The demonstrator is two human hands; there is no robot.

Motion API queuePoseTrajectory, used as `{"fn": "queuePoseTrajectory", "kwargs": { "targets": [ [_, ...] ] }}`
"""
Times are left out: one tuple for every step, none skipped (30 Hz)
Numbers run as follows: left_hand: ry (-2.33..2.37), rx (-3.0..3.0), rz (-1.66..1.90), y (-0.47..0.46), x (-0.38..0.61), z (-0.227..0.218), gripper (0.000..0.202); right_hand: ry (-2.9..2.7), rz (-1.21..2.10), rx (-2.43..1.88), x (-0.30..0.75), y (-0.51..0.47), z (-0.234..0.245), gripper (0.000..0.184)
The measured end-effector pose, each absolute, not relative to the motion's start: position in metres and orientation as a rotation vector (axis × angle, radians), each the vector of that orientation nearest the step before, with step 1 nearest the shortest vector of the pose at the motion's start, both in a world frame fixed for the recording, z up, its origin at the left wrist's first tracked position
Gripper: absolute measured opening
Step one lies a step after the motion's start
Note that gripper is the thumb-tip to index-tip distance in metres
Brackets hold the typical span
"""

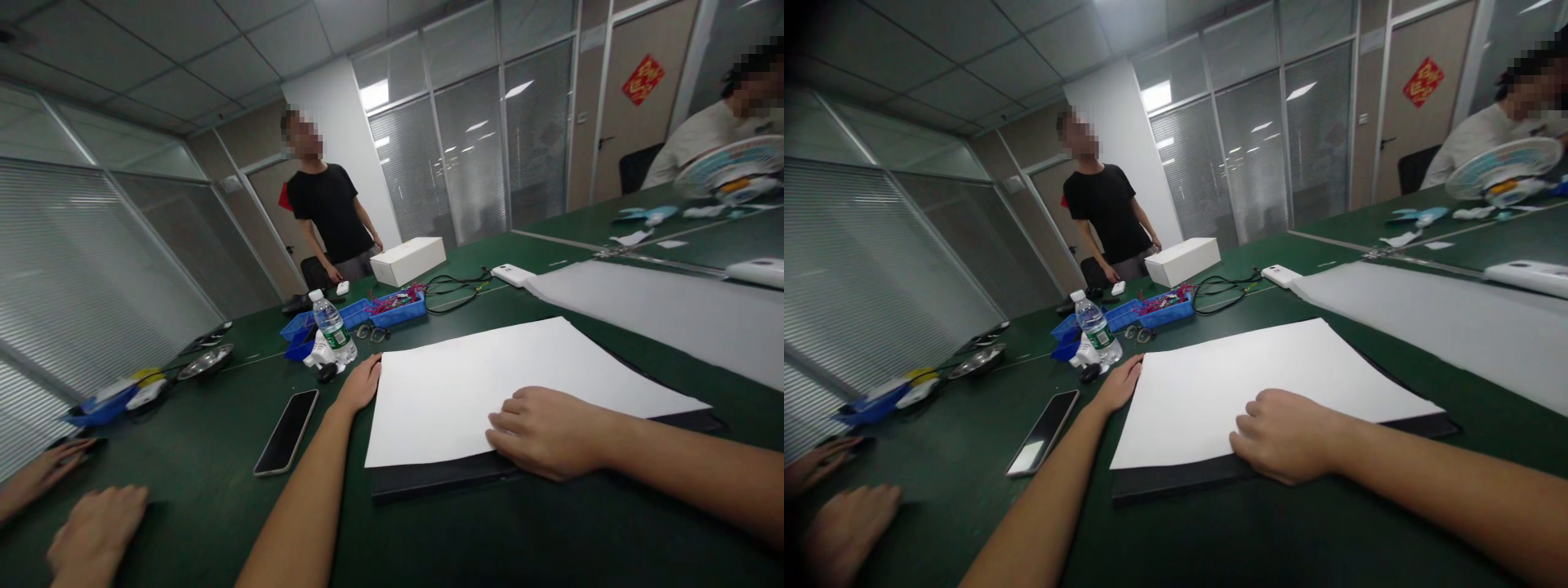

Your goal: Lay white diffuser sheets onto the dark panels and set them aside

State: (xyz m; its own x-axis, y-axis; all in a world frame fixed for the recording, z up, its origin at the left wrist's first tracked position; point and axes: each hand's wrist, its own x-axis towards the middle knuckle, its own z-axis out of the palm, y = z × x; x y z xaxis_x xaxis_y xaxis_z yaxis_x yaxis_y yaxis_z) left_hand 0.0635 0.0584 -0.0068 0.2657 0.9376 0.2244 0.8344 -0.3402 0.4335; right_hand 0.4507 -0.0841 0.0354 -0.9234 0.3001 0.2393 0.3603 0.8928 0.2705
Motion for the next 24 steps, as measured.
{"fn": "queuePoseTrajectory", "kwargs": {
  "targets": [
    [1.652, 2.299, 0.661, 0.059, 0.063, -0.007, 0.055, -2.886, -0.446, -0.498, 0.451, -0.085, 0.037, 0.016],
    [1.649, 2.293, 0.665, 0.059, 0.062, -0.007, 0.056, -2.905, -0.428, -0.489, 0.451, -0.087, 0.038, 0.017],
    [1.642, 2.294, 0.666, 0.06, 0.062, -0.007, 0.058, -2.921, -0.408, -0.48, 0.451, -0.088, 0.04, 0.018],
    [1.634, 2.299, 0.668, 0.06, 0.061, -0.008, 0.058, -2.931, -0.383, -0.474, 0.45, -0.09, 0.041, 0.019],
    [1.625, 2.31, 0.666, 0.061, 0.061, -0.008, 0.058, -2.935, -0.35, -0.47, 0.45, -0.091, 0.043, 0.021],
    [1.618, 2.324, 0.662, 0.062, 0.06, -0.009, 0.057, -2.934, -0.307, -0.469, 0.451, -0.091, 0.045, 0.023],
    [1.613, 2.337, 0.657, 0.062, 0.061, -0.009, 0.056, -2.926, -0.249, -0.476, 0.452, -0.09, 0.047, 0.025],
    [1.607, 2.349, 0.651, 0.062, 0.061, -0.009, 0.054, -2.908, -0.176, -0.494, 0.455, -0.087, 0.049, 0.028],
    [1.6, 2.355, 0.646, 0.062, 0.061, -0.009, 0.053, -2.874, -0.096, -0.534, 0.459, -0.083, 0.052, 0.03],
    [1.595, 2.357, 0.645, 0.061, 0.062, -0.009, 0.052, -2.825, -0.025, -0.594, 0.465, -0.076, 0.054, 0.032],
    [1.59, 2.357, 0.647, 0.061, 0.063, -0.009, 0.051, -2.759, 0.015, -0.688, 0.473, -0.067, 0.056, 0.034],
    [1.588, 2.356, 0.649, 0.06, 0.064, -0.008, 0.05, -2.678, 0.009, -0.834, 0.484, -0.057, 0.059, 0.037],
    [1.585, 2.358, 0.651, 0.06, 0.064, -0.007, 0.049, -2.591, -0.042, -0.998, 0.496, -0.046, 0.06, 0.04],
    [1.583, 2.362, 0.654, 0.059, 0.065, -0.006, 0.048, -2.491, -0.14, -1.196, 0.511, -0.034, 0.061, 0.044],
    [1.581, 2.366, 0.657, 0.058, 0.065, -0.006, 0.047, -2.377, -0.257, -1.416, 0.526, -0.024, 0.061, 0.047],
    [1.578, 2.368, 0.661, 0.058, 0.065, -0.005, 0.045, -2.311, -0.305, -1.535, 0.543, -0.014, 0.061, 0.048],
    [1.575, 2.367, 0.666, 0.057, 0.065, -0.004, 0.044, -2.265, -0.331, -1.621, 0.561, -0.006, 0.059, 0.048],
    [1.57, 2.365, 0.672, 0.057, 0.065, -0.004, 0.043, -2.227, -0.344, -1.7, 0.578, 0.0, 0.056, 0.049],
    [1.565, 2.362, 0.68, 0.057, 0.064, -0.004, 0.043, -2.178, -0.348, -1.789, 0.595, 0.005, 0.052, 0.051],
    [1.561, 2.359, 0.687, 0.057, 0.064, -0.004, 0.042, -2.112, -0.343, -1.894, 0.611, 0.01, 0.046, 0.056],
    [1.558, 2.357, 0.694, 0.057, 0.064, -0.004, 0.042, -2.053, -0.315, -2.0, 0.626, 0.014, 0.041, 0.06],
    [1.558, 2.355, 0.701, 0.058, 0.063, -0.005, 0.042, -1.997, -0.272, -2.101, 0.639, 0.018, 0.035, 0.064],
    [1.556, 2.353, 0.708, 0.058, 0.063, -0.006, 0.041, -1.953, -0.217, -2.191, 0.651, 0.023, 0.029, 0.065],
    [1.551, 2.351, 0.716, 0.059, 0.062, -0.007, 0.041, -1.925, -0.158, -2.262, 0.66, 0.028, 0.023, 0.064]
  ]
}}
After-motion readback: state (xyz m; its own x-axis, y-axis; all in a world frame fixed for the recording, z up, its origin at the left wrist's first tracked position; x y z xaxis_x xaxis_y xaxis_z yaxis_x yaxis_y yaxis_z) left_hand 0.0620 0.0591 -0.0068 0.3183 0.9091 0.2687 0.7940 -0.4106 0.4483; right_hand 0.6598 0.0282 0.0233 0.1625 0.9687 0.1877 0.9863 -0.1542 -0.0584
